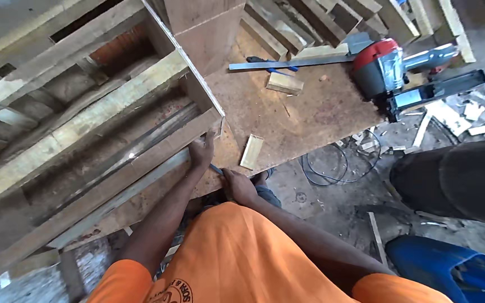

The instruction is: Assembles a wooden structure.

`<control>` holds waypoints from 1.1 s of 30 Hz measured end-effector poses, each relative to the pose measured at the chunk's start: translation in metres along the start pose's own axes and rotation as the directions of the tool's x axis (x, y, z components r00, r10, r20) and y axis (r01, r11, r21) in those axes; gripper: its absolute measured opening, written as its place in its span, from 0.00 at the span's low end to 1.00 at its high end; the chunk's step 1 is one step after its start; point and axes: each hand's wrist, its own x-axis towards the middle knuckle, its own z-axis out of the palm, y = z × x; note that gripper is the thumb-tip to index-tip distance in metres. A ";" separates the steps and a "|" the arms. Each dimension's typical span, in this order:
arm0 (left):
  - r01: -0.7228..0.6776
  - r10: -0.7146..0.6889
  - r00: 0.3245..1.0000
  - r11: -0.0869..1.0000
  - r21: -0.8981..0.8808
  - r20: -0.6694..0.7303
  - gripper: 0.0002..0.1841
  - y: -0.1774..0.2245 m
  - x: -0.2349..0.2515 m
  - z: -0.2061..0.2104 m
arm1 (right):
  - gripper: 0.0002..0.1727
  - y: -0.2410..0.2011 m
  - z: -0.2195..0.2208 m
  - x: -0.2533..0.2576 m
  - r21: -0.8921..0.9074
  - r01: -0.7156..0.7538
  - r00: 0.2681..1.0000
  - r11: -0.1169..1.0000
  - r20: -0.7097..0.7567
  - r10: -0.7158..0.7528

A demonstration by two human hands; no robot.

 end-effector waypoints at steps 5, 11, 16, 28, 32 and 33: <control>0.050 -0.051 0.999 0.999 0.007 0.004 0.22 0.004 -0.002 0.005 | 0.22 0.009 0.002 -0.004 0.007 0.045 0.998 0.999 0.031 -0.046; 0.013 -0.014 0.999 0.999 -0.035 -0.052 0.21 0.007 -0.003 0.010 | 0.22 0.012 -0.012 -0.012 0.000 0.058 0.996 0.998 0.067 -0.058; 0.067 -0.067 0.998 0.998 0.019 -0.008 0.24 0.011 -0.001 0.003 | 0.21 0.038 -0.027 -0.037 -0.055 0.085 0.996 0.995 0.039 -0.082; 0.055 -0.059 0.998 0.988 -0.142 -0.021 0.34 0.006 0.007 0.026 | 0.16 0.091 -0.057 -0.089 0.151 -0.019 0.992 0.988 -0.120 0.037; 0.061 -0.069 0.989 0.996 -0.062 -0.133 0.42 -0.009 0.000 0.040 | 0.19 0.083 -0.085 -0.092 0.170 0.051 0.971 0.984 -0.240 -0.009; 0.073 -0.076 0.982 0.997 -0.020 -0.175 0.44 -0.014 -0.002 0.044 | 0.21 0.079 -0.094 -0.092 0.151 0.098 0.964 0.984 -0.260 -0.056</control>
